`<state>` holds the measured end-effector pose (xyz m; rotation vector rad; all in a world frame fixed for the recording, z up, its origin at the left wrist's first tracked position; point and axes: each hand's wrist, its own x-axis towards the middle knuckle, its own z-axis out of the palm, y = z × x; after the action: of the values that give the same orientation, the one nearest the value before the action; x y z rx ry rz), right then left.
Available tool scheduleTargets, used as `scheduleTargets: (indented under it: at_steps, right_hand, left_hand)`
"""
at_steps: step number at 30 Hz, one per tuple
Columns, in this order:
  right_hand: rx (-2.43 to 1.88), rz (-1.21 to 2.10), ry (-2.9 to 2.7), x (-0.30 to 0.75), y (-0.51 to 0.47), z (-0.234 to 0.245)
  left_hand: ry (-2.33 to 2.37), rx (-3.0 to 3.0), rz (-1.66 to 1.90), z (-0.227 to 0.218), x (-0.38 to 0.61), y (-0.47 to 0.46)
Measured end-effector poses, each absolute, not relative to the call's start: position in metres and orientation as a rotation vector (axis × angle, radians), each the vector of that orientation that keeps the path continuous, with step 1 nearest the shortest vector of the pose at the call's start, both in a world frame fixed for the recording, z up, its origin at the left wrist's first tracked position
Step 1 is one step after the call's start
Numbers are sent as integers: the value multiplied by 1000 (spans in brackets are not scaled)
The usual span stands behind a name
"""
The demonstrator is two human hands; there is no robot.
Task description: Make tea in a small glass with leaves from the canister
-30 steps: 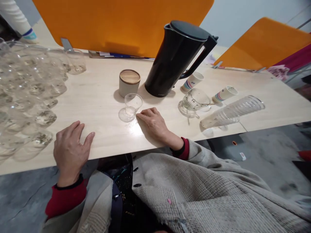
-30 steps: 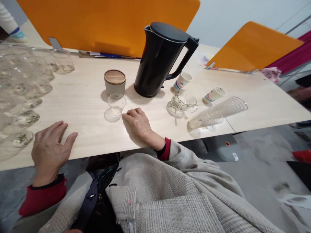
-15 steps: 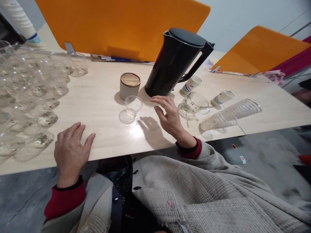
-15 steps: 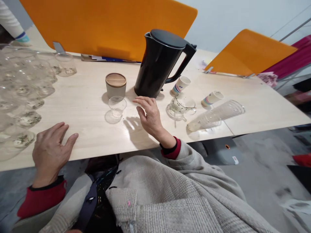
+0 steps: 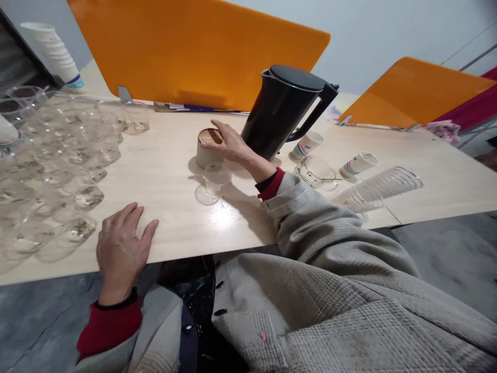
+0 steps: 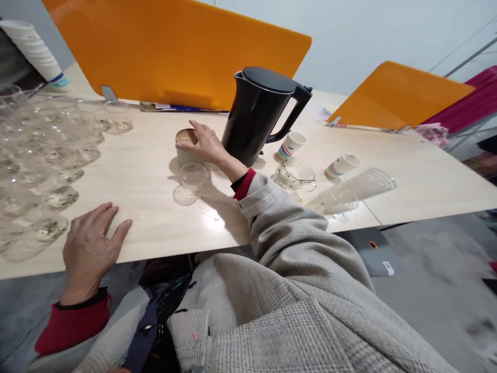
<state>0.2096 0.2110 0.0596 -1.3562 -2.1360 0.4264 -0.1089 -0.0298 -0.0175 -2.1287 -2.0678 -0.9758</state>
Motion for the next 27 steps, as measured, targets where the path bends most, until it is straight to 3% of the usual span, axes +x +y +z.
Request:
scheduleTargets:
  at_steps: [6, 16, 23, 27]
  right_hand:
    - [-1378, 459, -2173, 207, 220, 61]
    - [-1364, 134, -1936, 217, 226, 65]
    - [-1185, -120, -1913, 253, 120, 138]
    - [-1149, -42, -2027, 260, 42, 140]
  left_hand:
    - [-2105, -2130, -969, -17, -108, -30]
    - [-2098, -2115, -1003, -19, -108, -29]
    - [-2113, -2125, -987, -18, -107, -30]
    - [-2117, -2132, -993, -19, -108, -30]
